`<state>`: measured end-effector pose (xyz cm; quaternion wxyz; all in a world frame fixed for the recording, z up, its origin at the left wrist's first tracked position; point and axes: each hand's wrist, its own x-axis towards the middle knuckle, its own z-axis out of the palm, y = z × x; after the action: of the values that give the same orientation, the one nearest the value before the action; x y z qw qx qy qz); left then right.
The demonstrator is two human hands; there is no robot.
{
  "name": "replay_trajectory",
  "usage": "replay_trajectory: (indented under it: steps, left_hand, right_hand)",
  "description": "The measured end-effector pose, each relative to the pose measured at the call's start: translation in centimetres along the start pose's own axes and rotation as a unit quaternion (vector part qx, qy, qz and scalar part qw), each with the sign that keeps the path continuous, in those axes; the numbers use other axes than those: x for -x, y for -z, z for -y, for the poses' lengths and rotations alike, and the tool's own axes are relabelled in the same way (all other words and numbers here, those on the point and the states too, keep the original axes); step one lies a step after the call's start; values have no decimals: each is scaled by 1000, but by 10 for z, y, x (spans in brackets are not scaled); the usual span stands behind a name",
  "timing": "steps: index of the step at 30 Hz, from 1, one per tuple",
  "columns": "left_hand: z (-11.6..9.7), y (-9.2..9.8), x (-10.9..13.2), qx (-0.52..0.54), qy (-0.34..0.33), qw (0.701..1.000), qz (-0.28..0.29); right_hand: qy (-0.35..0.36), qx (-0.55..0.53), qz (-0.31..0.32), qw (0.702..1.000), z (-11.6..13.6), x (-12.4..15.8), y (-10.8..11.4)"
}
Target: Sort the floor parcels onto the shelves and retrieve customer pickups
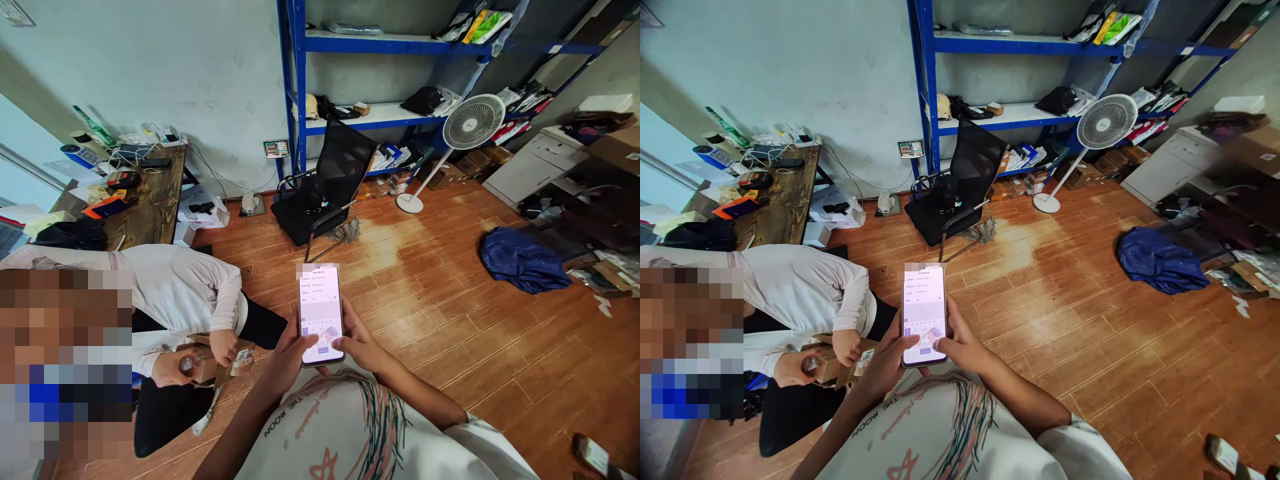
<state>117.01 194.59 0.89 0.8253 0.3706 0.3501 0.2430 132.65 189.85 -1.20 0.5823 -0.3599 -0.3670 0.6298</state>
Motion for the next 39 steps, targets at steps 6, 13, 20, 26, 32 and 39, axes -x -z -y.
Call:
replay_trajectory:
  steps: [6, 13, 20, 26, 32, 39]
  left_hand:
    - [4, 7, 0, 106, -24, 992, 71]
    - [4, 11, 5, 115, -31, 987, 105]
    - [7, 9, 3, 88, -25, 994, 62]
    - [8, 8, 5, 92, -38, 993, 67]
    - [8, 8, 6, 108, -28, 991, 73]
    - [7, 7, 5, 108, -26, 991, 76]
  right_hand:
    - [-4, -7, -12, 1000, 0, 1, -2]
    - [0, -6, -9, 1000, -2, 3, -2]
    - [-10, 3, -14, 1000, 0, 5, -6]
    - [-13, 0, -33, 999, -3, 6, -8]
    - [-4, -14, -75, 997, -5, 4, -13]
    - [5, -24, -91, 996, -4, 2, -19]
